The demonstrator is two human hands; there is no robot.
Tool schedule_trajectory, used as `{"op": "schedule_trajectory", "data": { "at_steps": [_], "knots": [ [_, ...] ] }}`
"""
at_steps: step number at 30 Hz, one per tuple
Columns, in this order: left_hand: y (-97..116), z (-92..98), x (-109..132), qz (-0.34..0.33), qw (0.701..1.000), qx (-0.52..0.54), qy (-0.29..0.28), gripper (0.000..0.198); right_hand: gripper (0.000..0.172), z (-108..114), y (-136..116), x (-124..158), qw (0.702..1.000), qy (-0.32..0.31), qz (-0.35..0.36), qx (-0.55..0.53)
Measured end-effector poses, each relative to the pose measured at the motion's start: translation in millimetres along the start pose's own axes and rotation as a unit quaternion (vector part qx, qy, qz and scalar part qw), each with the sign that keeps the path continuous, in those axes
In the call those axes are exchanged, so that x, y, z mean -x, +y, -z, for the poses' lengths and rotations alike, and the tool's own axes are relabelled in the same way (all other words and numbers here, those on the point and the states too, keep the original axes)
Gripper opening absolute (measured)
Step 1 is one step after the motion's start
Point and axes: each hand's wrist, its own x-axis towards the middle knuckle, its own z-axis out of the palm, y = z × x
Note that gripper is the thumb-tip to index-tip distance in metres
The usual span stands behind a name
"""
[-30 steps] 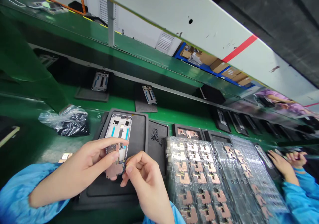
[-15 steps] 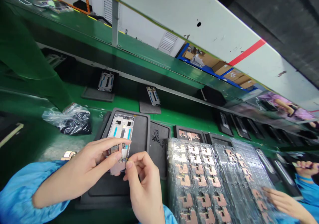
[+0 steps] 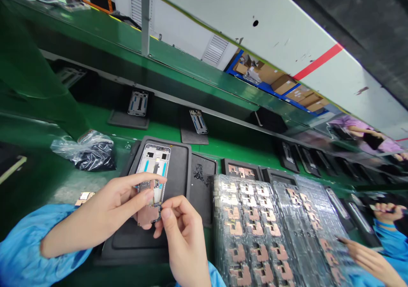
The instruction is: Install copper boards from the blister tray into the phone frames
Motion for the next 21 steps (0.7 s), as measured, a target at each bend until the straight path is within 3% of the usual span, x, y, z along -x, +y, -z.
{"op": "schedule_trajectory", "data": {
  "at_steps": [3, 8, 12, 14, 17, 21],
  "knots": [
    [-1, -0.9, 0, -0.003, 1.0, -0.016, 0.009, 0.048, 0.035, -5, -2, 1, 1.0, 0.016, 0.009, 0.013],
    [-6, -3.6, 7, -0.052, 0.99, -0.113, 0.064, 0.041, 0.039, -23, -3, 2, 0.993, 0.101, 0.045, 0.047],
    [-7, -3.1, 11, -0.092, 0.973, -0.199, 0.069, 0.036, 0.041, -27, 0, 3, 0.989, 0.117, 0.059, 0.062],
    [-5, -2.6, 9, -0.089, 0.978, -0.178, 0.063, 0.035, 0.041, -22, 0, 4, 0.992, 0.11, 0.045, 0.052],
    [-2, -2.3, 5, -0.036, 0.998, -0.052, 0.029, 0.042, 0.039, -13, -1, 7, 0.996, 0.076, 0.025, 0.032],
    [-2, -1.9, 3, -0.011, 0.999, 0.044, 0.001, 0.048, 0.039, -6, -5, 9, 0.999, 0.039, 0.025, 0.024]
  ]
}}
